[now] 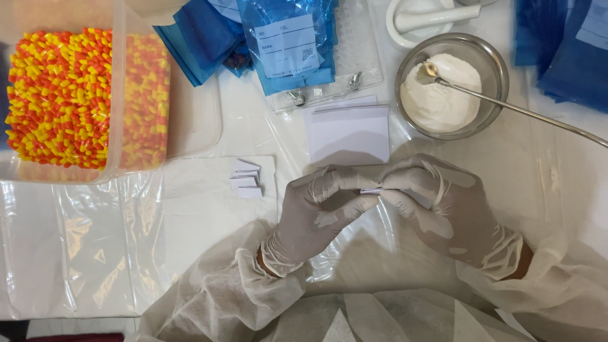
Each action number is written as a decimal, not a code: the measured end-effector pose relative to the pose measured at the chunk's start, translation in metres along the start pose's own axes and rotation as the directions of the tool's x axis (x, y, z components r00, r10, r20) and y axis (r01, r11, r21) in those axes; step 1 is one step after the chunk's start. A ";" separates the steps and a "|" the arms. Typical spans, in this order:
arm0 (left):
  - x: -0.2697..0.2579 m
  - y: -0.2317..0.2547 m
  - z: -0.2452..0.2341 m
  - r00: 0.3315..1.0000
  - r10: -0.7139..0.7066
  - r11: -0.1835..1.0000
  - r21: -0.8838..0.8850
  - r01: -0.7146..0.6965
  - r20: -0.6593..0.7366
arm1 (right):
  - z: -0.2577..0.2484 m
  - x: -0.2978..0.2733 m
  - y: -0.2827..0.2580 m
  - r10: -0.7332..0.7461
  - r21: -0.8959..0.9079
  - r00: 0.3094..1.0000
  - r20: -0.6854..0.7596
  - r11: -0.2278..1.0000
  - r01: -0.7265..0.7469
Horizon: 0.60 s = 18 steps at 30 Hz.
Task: Folding small paper packets and filling them with medicinal powder using a spatula in a pharmacy setting.
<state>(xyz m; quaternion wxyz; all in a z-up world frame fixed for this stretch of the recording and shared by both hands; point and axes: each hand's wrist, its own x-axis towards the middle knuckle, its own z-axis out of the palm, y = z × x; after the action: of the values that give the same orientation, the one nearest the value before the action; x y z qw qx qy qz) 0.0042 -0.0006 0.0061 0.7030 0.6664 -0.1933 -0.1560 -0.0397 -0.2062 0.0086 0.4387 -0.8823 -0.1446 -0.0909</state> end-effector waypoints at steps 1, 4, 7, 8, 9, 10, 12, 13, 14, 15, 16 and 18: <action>-0.001 -0.003 0.000 1.000 0.000 1.000 0.000 0.000 0.000 | 0.001 -0.001 0.001 0.000 0.000 1.000 0.000 1.000 0.000; -0.005 -0.013 -0.001 0.995 0.095 0.995 0.035 -0.095 -0.006 | 0.002 -0.003 0.003 0.023 0.003 1.000 0.012 1.000 -0.023; -0.008 -0.020 -0.001 0.991 0.127 0.992 -0.005 -0.127 -0.051 | 0.001 -0.003 0.003 0.022 0.030 0.999 0.033 0.999 -0.023; -0.008 -0.020 -0.003 0.982 0.186 0.961 0.216 -0.175 -0.031 | 0.001 -0.003 0.002 0.009 0.015 1.000 0.013 1.000 -0.009; -0.007 -0.019 -0.006 0.971 0.238 0.879 0.425 -0.217 0.003 | 0.001 -0.002 0.001 -0.005 -0.001 1.000 -0.007 1.000 0.005; -0.005 -0.012 -0.004 0.971 0.238 0.879 0.425 -0.217 0.004 | 0.000 -0.001 0.001 -0.004 -0.001 1.000 -0.009 1.000 0.004; 0.000 0.002 -0.001 0.997 0.074 0.993 0.092 -0.073 -0.004 | 0.000 0.002 -0.001 -0.083 0.006 0.995 -0.056 0.997 0.083; -0.002 -0.004 -0.001 0.997 0.073 0.993 0.093 -0.072 -0.004 | 0.001 0.003 -0.003 -0.082 0.007 0.995 -0.056 0.997 0.083; -0.004 -0.010 -0.001 0.996 0.084 0.991 0.109 -0.081 -0.018 | 0.001 0.004 -0.005 -0.120 -0.058 0.989 -0.084 0.992 0.115; -0.006 -0.016 -0.001 0.995 0.095 0.988 0.125 -0.090 -0.031 | 0.001 0.005 -0.006 -0.158 -0.124 0.981 -0.110 0.982 0.145; -0.004 -0.016 -0.002 0.995 0.095 0.988 0.125 -0.091 -0.030 | 0.001 0.004 -0.004 -0.159 -0.125 0.981 -0.110 0.982 0.145; 0.000 -0.016 -0.002 0.978 0.207 0.968 0.137 -0.210 0.039 | 0.003 0.001 0.002 -0.186 -0.183 0.980 -0.076 0.968 0.170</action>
<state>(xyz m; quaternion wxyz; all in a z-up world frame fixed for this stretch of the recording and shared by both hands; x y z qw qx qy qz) 0.0054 -0.0002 -0.0104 0.6644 0.6883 -0.2813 -0.0753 -0.0385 -0.2051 0.0059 0.3554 -0.8958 -0.1941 -0.1832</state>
